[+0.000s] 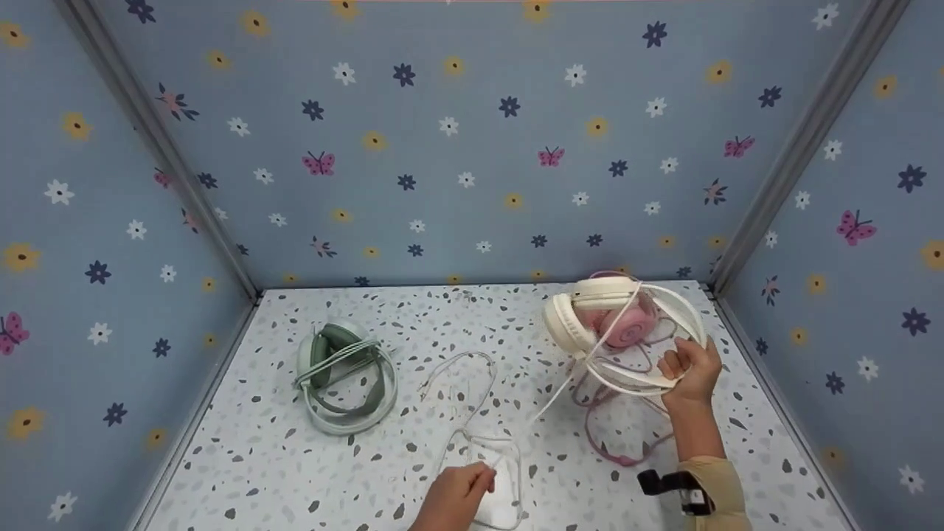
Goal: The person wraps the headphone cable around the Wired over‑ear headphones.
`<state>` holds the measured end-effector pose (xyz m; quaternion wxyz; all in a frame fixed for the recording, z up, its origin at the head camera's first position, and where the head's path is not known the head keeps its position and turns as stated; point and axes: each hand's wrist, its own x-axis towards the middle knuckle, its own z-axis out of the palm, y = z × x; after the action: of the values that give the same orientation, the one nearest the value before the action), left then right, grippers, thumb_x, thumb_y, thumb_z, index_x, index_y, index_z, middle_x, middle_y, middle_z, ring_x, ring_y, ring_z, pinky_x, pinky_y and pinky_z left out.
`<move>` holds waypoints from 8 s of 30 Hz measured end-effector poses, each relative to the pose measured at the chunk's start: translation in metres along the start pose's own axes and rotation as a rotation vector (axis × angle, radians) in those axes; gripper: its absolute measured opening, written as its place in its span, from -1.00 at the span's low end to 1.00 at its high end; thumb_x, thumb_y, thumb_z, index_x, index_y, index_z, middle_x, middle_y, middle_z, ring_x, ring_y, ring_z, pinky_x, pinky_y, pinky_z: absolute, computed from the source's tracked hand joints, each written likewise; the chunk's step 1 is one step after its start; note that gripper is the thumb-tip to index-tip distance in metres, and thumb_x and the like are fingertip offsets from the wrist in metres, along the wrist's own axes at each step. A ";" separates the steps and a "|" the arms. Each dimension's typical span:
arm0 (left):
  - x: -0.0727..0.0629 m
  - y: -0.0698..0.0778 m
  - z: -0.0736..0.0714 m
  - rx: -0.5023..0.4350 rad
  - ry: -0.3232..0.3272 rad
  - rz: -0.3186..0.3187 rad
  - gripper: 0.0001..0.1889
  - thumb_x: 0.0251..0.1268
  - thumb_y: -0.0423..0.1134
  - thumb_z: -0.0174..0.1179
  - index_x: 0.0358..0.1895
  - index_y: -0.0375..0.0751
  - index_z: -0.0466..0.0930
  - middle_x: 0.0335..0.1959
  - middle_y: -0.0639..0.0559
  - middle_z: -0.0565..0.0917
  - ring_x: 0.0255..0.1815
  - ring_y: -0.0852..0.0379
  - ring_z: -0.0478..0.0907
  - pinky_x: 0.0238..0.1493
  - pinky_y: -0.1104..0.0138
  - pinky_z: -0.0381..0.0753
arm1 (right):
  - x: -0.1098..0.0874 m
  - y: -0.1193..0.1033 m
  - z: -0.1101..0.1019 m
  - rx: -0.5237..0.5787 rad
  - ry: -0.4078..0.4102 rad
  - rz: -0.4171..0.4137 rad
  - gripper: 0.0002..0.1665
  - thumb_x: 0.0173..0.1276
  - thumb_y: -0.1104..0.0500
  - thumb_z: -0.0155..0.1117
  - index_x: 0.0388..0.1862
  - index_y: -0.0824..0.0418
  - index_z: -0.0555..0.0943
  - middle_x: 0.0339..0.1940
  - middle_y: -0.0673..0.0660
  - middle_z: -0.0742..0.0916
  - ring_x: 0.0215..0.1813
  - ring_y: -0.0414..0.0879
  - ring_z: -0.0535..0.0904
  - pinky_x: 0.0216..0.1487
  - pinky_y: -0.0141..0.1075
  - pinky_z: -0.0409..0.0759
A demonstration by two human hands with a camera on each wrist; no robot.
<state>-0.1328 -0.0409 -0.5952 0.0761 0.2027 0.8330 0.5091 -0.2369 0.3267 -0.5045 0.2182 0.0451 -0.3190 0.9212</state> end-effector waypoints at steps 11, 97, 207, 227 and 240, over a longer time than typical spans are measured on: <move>-0.021 0.028 -0.061 0.464 0.302 0.343 -0.58 0.34 -0.16 0.25 -0.64 0.11 0.26 -0.72 0.39 0.07 -0.73 0.48 -0.03 -0.69 0.58 0.02 | 0.008 -0.008 0.021 -0.513 0.193 -0.237 -0.71 0.16 0.57 0.04 -0.58 0.27 0.30 -0.84 -0.02 0.30 -0.81 -0.27 0.10 -0.80 -0.40 0.01; 0.091 0.128 -0.178 0.858 0.837 0.949 -0.42 0.07 0.37 0.26 -0.75 -0.05 0.48 -0.79 0.17 0.39 -0.85 0.22 0.24 -0.82 0.37 0.13 | -0.041 0.012 0.027 -1.276 -0.597 -0.044 -0.57 0.12 0.61 0.23 -0.30 0.08 0.51 -0.52 -0.08 0.47 -0.47 -0.21 0.37 -0.41 -0.31 0.37; -0.031 0.081 -0.098 0.567 0.252 0.421 -0.91 0.21 -0.28 0.36 -0.26 0.02 0.77 -0.53 0.27 0.61 -0.60 0.42 0.44 -0.52 0.47 0.46 | -0.001 0.002 0.021 -1.176 0.162 -0.481 -0.81 -0.02 0.58 0.33 -0.42 0.51 0.51 -0.60 -0.03 0.55 -0.54 -0.24 0.37 -0.44 -0.40 0.33; 0.033 0.146 -0.191 0.789 0.550 0.783 -0.92 0.29 -0.24 0.31 -0.32 -0.16 0.72 -0.61 0.03 0.43 -0.70 0.13 0.29 -0.70 0.29 0.27 | -0.020 0.000 0.040 -1.402 -0.383 -0.188 -0.75 0.04 0.44 0.40 -0.30 0.28 0.58 -0.55 0.07 0.53 -0.48 -0.07 0.38 -0.41 -0.27 0.34; 0.089 0.157 -0.216 0.967 0.550 0.774 -0.54 0.09 0.20 0.37 -0.62 -0.12 0.56 -0.73 0.09 0.43 -0.76 0.14 0.30 -0.76 0.28 0.27 | -0.049 -0.009 0.085 -1.263 -0.761 0.196 -0.79 0.06 0.52 0.29 -0.37 0.34 0.49 -0.54 0.04 0.53 -0.49 -0.15 0.43 -0.43 -0.28 0.45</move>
<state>-0.2445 -0.1185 -0.3488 -0.4256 0.3609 0.8234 0.1028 -0.1934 0.2625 -0.4427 -0.0061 0.1984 -0.8439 0.4985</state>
